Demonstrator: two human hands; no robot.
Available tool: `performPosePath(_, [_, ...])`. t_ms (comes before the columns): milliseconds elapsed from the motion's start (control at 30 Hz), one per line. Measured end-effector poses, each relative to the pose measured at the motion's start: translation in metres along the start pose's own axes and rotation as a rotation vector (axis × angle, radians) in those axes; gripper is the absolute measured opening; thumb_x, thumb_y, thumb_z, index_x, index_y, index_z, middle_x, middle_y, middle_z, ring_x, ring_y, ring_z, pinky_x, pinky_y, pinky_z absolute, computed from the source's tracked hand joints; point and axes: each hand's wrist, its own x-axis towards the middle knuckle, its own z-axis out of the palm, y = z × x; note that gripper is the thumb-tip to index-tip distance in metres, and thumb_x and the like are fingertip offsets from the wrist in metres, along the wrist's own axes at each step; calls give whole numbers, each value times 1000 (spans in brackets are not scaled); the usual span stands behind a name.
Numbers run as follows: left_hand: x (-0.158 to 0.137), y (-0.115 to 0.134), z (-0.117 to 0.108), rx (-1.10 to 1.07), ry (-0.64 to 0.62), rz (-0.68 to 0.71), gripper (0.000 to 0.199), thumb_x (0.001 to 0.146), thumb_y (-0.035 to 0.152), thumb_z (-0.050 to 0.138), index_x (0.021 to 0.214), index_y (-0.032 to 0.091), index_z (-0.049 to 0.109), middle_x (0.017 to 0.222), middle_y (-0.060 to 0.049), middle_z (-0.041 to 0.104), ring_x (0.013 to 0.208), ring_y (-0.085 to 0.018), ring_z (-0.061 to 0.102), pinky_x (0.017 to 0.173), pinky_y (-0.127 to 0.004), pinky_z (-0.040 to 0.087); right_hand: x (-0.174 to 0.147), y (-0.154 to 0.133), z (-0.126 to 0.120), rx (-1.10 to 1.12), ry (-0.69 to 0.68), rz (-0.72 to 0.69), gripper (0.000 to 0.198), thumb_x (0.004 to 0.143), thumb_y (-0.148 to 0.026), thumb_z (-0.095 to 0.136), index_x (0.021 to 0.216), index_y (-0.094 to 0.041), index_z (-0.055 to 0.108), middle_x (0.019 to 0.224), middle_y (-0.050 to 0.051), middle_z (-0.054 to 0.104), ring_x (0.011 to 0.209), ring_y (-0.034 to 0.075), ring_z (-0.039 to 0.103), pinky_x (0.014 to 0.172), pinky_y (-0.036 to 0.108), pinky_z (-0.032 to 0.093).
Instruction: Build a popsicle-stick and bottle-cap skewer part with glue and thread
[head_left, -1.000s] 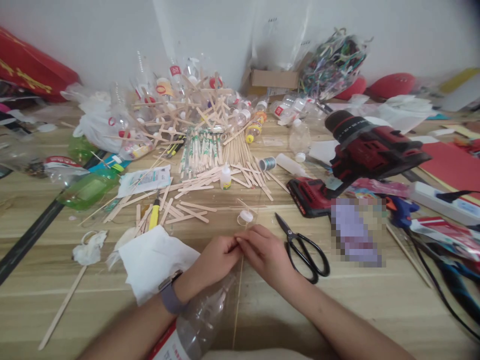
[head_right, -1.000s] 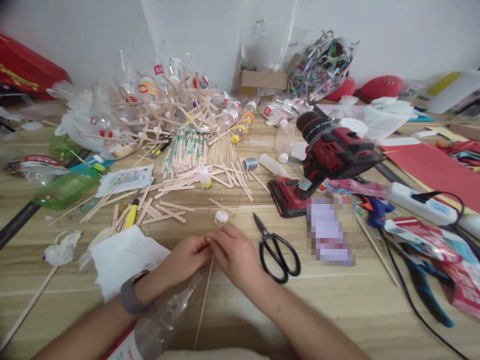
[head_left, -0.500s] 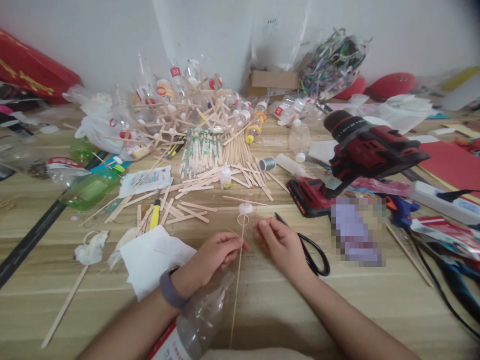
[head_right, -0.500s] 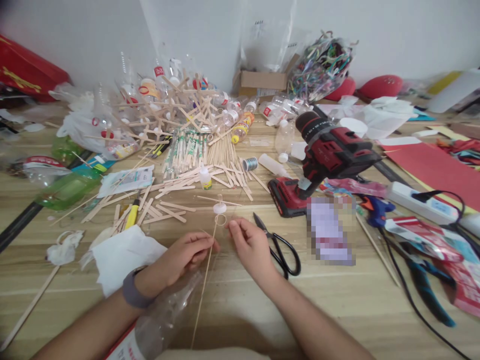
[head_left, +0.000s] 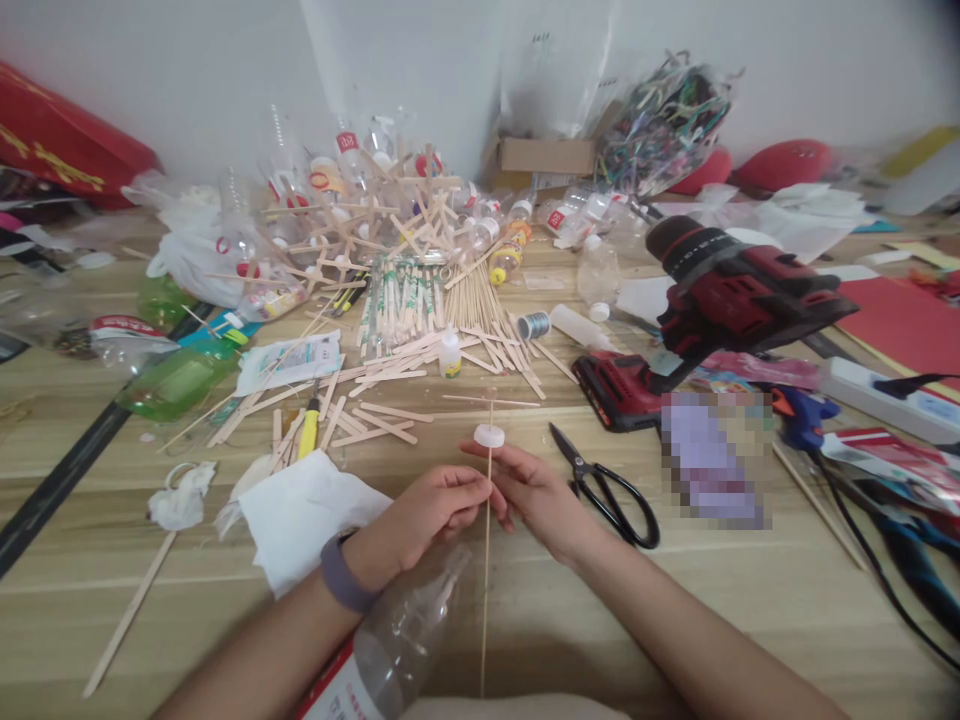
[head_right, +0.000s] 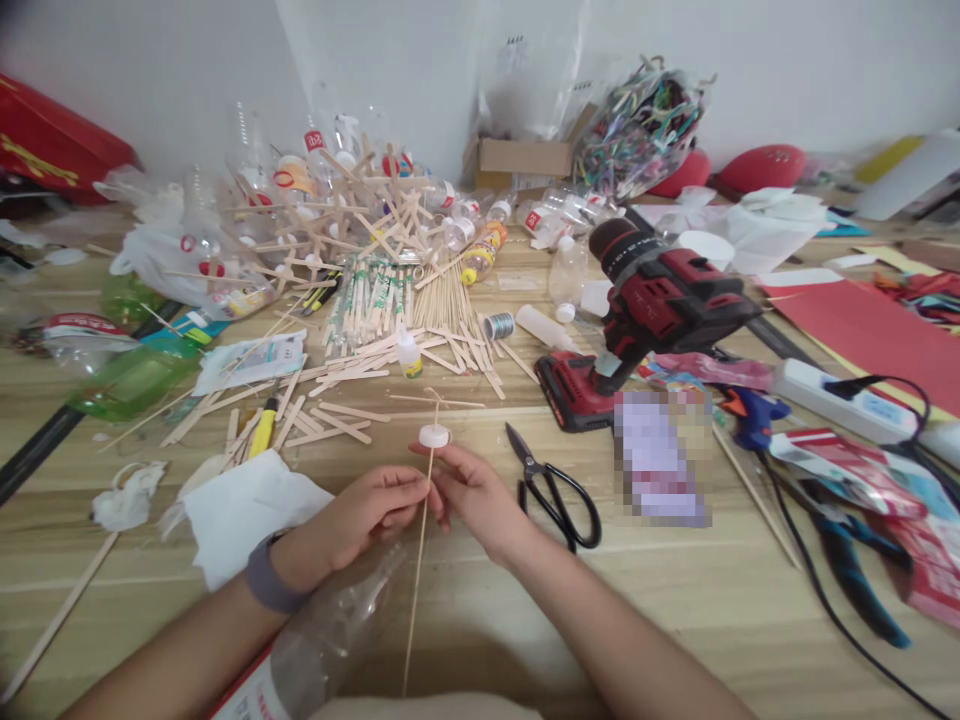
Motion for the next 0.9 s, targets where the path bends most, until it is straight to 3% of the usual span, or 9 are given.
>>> performPosePath(267, [0, -3, -1, -3, 3, -13, 34, 83, 47, 59, 74, 15, 63, 45, 11, 27, 42, -6, 14, 44, -25, 9, 7, 2, -3, -192, -40, -111, 40, 82, -57, 60, 90, -19, 65, 52, -7, 46, 46, 10, 42, 46, 23, 37])
performPosePath(467, [-1, -6, -1, 7, 75, 4, 33, 83, 48, 58, 76, 15, 61, 46, 11, 28, 42, -6, 16, 43, -25, 11, 5, 0, -7, -482, 40, -283, 26, 93, -36, 48, 72, -21, 52, 63, -4, 50, 48, 9, 44, 47, 23, 37])
performPosePath(667, [-1, -6, 4, 33, 224, 43, 34, 83, 50, 56, 77, 17, 58, 48, 11, 29, 43, -7, 19, 43, -25, 13, -7, -6, -12, -843, 74, -497, 16, 91, -15, 45, 82, -20, 57, 73, 1, 60, 66, 15, 57, 62, 25, 45])
performPosePath(900, [2, -7, 6, 86, 266, 44, 38, 77, 53, 61, 62, 19, 49, 46, 10, 32, 45, -7, 24, 45, -26, 13, -13, -10, -14, -1176, 32, -746, 18, 95, -16, 44, 88, -17, 61, 90, 11, 65, 76, 20, 63, 67, 31, 51])
